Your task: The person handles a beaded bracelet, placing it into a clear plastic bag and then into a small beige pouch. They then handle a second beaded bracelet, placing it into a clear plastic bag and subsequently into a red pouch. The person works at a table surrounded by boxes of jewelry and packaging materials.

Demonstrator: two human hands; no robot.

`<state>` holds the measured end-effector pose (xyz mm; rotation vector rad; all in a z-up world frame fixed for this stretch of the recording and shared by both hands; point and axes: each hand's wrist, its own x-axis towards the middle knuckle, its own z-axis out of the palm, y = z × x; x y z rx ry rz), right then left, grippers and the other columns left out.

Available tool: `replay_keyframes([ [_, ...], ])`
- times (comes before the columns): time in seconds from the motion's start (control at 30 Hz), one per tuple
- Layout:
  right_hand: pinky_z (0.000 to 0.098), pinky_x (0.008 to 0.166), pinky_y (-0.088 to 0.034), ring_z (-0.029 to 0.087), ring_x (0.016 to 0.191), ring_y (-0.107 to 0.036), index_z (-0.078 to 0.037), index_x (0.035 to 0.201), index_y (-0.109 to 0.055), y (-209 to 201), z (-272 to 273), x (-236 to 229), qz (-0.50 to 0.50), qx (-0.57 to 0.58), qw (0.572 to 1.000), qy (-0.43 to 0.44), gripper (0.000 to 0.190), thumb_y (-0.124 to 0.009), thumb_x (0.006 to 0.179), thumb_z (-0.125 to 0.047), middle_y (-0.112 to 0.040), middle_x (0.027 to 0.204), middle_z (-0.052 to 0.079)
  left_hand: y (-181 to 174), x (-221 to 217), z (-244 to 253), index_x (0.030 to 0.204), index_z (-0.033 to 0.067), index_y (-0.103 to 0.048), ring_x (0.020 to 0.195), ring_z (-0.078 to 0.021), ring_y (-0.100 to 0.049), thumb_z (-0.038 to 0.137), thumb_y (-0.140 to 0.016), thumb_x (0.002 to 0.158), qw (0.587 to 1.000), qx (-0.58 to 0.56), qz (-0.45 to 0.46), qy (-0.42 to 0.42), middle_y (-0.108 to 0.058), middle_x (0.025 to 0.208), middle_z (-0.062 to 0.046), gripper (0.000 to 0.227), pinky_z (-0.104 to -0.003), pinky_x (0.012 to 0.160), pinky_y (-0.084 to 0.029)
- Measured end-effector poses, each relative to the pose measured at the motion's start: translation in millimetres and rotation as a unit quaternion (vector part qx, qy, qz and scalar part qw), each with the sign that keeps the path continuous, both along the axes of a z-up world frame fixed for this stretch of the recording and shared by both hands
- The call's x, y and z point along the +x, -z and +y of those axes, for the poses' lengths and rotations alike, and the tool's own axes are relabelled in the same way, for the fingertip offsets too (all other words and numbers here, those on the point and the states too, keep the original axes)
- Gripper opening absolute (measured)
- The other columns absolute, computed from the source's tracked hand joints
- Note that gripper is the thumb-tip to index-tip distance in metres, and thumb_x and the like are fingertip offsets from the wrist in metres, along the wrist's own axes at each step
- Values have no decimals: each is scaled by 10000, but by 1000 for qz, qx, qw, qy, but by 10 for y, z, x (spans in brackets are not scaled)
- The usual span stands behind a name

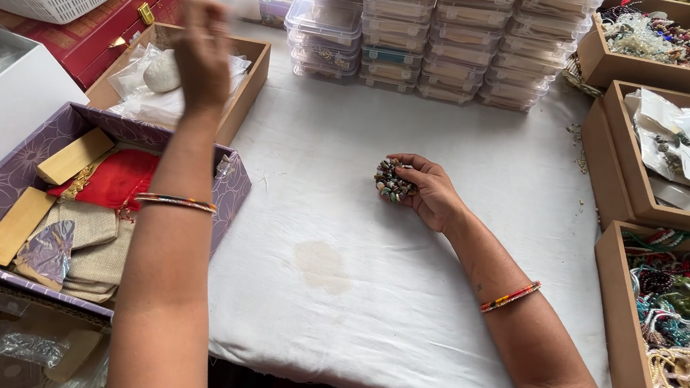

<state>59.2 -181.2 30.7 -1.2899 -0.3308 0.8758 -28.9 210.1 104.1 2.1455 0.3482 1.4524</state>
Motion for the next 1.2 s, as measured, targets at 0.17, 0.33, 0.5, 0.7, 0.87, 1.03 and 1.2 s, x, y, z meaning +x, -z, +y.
replay_keyframes([
  [0.17, 369, 871, -670, 233, 994, -738, -23, 1324, -577, 49, -4, 17, 3, 11, 997, 79, 311, -474, 1047, -119, -690, 1156, 171, -87, 112, -1127, 1122, 122, -528, 766, -191, -769, 233, -409, 1108, 930, -132, 221, 263, -766, 991, -107, 164, -291, 550, -640],
  [0.33, 381, 862, -684, 234, 984, -740, -35, 1288, -583, 213, -76, 252, 33, 83, 972, 218, 284, -471, 1033, -90, -695, 1163, 142, -257, 79, -1644, 1237, 137, -416, 820, -214, -796, 278, -350, 1106, 773, -434, 207, 413, -793, 1076, -160, 204, -280, 506, -560],
  [0.5, 406, 814, -680, 210, 890, -685, -22, 1280, -601, 402, -59, 370, 11, 111, 960, 256, 254, -514, 1045, -67, -672, 1132, 135, 413, 341, -1391, 1269, 99, -425, 751, -230, -772, 252, -383, 1085, 820, -505, 200, 182, -766, 1000, -145, 242, -283, 531, -567],
  [0.7, 385, 804, -693, 218, 926, -737, -31, 1265, -580, 289, -65, 296, 16, 102, 958, 266, 254, -475, 1041, -85, -692, 1135, 145, 990, 292, -1292, 1330, 100, -338, 811, -294, -778, 20, -549, 939, 808, -567, 120, 105, -632, 1249, -218, 451, -402, 684, -633],
  [0.87, 364, 809, -695, 204, 928, -740, -42, 1278, -568, 227, -56, 258, 4, 84, 961, 264, 265, -455, 1043, -88, -696, 1137, 144, 773, 94, -1693, 1484, 161, -398, 1272, -381, -493, 188, -816, 804, 951, -144, 266, -57, -290, 1531, -174, 798, -461, 1000, -521],
  [1.03, 323, 783, -671, 177, 943, -740, -73, 1294, -547, 234, -95, 302, -19, 61, 951, 302, 261, -453, 1052, -105, -703, 1148, 130, 676, 27, -1920, 1307, 239, -662, 1550, -340, -3, 607, -779, 756, 888, 128, 439, 48, -25, 1705, -104, 673, -608, 1257, -50],
  [1.2, 302, 772, -671, 155, 959, -722, -95, 1306, -558, 284, -111, 361, -26, 44, 948, 315, 266, -452, 1064, -126, -689, 1162, 104, 466, -83, -1901, 1206, 147, -743, 1551, -298, 238, 770, -558, 858, 748, 258, 611, 7, 45, 1744, -89, 737, -706, 1101, 223],
])
